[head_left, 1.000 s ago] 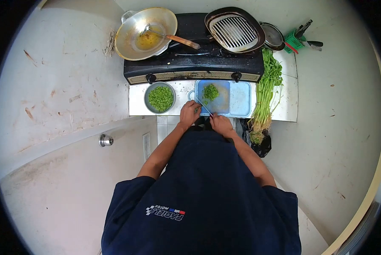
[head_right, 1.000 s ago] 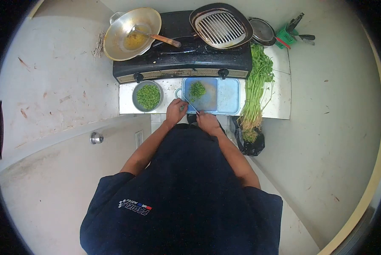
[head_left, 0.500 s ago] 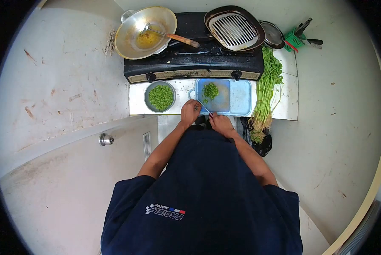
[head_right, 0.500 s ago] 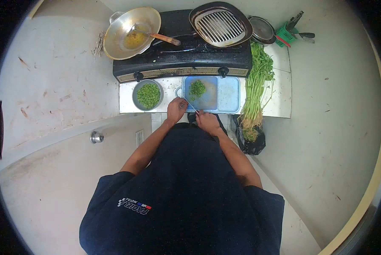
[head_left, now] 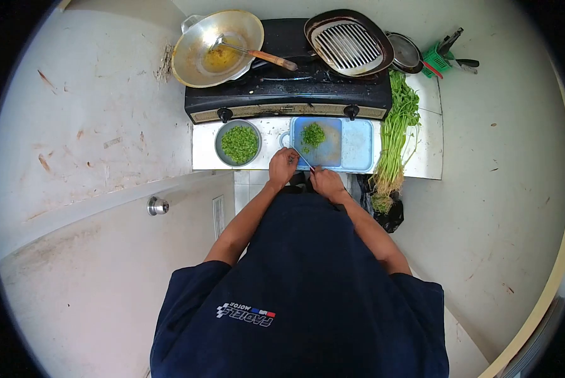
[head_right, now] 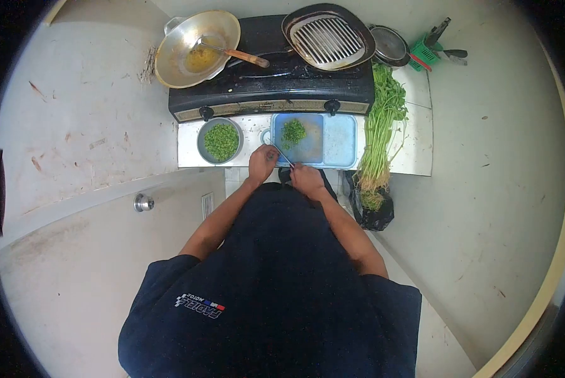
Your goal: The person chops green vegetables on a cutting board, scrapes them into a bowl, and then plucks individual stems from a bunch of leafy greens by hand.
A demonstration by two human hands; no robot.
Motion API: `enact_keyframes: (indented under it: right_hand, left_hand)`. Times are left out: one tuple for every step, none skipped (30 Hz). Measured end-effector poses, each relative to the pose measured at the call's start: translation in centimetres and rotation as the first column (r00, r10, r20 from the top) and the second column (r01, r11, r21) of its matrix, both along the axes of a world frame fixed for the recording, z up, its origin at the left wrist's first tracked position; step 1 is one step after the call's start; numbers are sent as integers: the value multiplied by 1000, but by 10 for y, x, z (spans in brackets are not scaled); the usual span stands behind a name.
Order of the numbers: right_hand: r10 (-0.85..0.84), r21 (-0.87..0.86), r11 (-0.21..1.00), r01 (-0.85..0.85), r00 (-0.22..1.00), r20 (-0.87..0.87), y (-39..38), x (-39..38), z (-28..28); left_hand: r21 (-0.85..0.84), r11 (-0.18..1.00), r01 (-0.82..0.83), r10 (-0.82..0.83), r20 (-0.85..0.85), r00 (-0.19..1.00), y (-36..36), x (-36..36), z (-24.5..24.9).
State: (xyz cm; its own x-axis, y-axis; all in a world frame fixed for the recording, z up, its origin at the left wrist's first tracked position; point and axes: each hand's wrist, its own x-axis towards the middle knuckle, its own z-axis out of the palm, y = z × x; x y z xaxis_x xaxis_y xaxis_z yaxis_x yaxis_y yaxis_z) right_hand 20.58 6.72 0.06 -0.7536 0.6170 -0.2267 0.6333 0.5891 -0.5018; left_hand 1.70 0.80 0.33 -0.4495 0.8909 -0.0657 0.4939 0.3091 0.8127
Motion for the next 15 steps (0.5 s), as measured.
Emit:
enact_keyframes:
  right_hand:
    - [-18,-7,1000,18,1000,9,-1,2,-1]
    - [-35,-14,999,35,999,18,-1,3,-3]
    - [-52,-21,998,53,998,28,-1,4,-2]
    - [-55,-25,998,55,998,23,0,4,-1]
    - [-59,-29,998,59,998,18,0,5,0]
    - [-62,-34,997,63,998,14,0,6,1]
    - [-56,-24,998,56,998,12,0,6,1]
    - [-48,-15,999,48,999,10,-1,6,1]
    - [-40,-5,999,40,999,7,-1,5,2]
    - [-27,-14,1000,27,1000,4,-1,5,2]
    - [-15,-24,1000,15,1000,0,-2,5,2]
    - [-3,-33,999,3,1000,-3,-2,5,2]
    - [2,-32,999,-2,1000,-3,-2,6,3]
    - [7,-30,1000,-7,1000,-3,-1,5,3]
    - [12,-29,999,-12,1000,-4,-2,5,2]
  left_hand:
    - [-8,1000,-12,12,10,1000,0,0,0]
    - [-15,1000,-24,25,20,999,0,1,0]
    - [-15,1000,-4,4,1,1000,0,0,0]
    - [-15,1000,16,-16,-18,1000,-1,0,0]
    - [-16,999,37,-38,-37,999,-2,-1,0]
    - [4,999,43,-42,-86,995,-3,-1,0]
    - [23,998,50,-46,-135,990,-4,-1,-1]
    - [43,998,56,-47,-185,982,-5,0,-1]
    - [44,998,55,-46,-186,982,-5,0,-3]
    - [46,997,54,-44,-188,981,-5,0,-5]
    - [47,997,53,-44,-189,981,-5,0,-6]
    - [46,997,56,-46,-197,979,-6,0,-5]
    - [45,997,59,-49,-205,978,-6,0,-4]
    - [43,997,61,-51,-213,976,-7,-1,-3]
    - [45,997,68,-57,-225,973,-7,-2,-3]
